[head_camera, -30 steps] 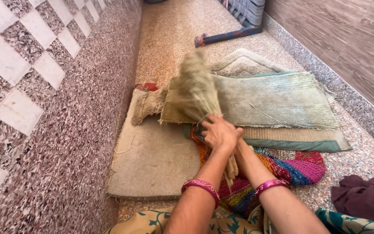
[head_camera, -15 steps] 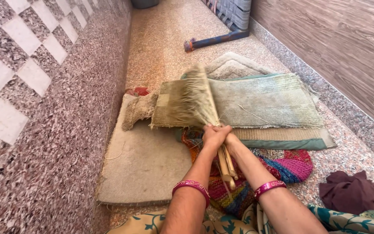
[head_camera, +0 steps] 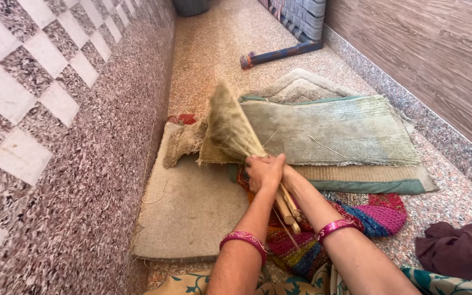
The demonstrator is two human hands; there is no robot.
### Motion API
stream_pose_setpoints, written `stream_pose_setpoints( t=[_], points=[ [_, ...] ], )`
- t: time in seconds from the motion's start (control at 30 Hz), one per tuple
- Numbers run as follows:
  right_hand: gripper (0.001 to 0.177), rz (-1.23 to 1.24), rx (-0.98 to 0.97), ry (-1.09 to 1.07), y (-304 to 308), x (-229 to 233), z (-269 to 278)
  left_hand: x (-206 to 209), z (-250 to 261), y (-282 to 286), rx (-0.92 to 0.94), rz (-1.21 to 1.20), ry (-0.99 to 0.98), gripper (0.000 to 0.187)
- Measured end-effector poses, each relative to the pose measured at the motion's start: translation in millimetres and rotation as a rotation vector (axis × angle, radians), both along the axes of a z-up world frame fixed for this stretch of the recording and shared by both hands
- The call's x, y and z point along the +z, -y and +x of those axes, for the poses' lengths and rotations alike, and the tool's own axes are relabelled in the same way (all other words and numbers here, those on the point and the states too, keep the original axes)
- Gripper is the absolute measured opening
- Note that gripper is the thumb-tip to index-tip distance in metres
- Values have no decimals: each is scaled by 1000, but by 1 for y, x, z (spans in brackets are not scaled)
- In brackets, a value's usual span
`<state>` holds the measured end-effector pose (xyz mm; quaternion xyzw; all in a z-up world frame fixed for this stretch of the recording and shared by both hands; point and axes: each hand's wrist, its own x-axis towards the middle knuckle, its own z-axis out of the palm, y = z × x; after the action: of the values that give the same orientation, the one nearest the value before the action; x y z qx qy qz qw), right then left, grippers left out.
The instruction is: The person cleans a rug by striking it repeatedly with a broom to remove dust. They then turn the rug over and brush the underside with the broom.
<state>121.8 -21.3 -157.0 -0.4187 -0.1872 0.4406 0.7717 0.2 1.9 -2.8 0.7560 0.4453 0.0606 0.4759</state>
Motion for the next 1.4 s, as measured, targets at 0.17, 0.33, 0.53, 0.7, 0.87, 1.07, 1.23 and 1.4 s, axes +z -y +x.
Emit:
stream_pose_setpoints(
  t=[0.17,0.33,0.53,0.7,0.87,1.07,1.23,1.4],
  points=[
    [30,-135,-66,-70,13,-13,2,-30,7,5,-3,-89,7,91],
    [36,-244,-161,-6,34,6,-5,-54,21,20,-28,-179,128,87],
    [47,-518,-460,238,50,47,-19,-48,27,25,-132,-334,224,81],
    [61,-419,-485,135,70,125,-58,-34,29,43,-189,-103,273,98],
    [62,-381,-255,106,80,40,5,-33,30,62,-69,-172,188,116],
    [43,-427,-180,286,86,-46,58,-99,70,75,27,-320,294,91],
    [36,-644,-213,420,87,-37,57,-82,68,78,-20,-503,310,71],
    [45,-472,-545,269,93,111,-44,-49,42,68,-127,-346,368,80]
  ],
)
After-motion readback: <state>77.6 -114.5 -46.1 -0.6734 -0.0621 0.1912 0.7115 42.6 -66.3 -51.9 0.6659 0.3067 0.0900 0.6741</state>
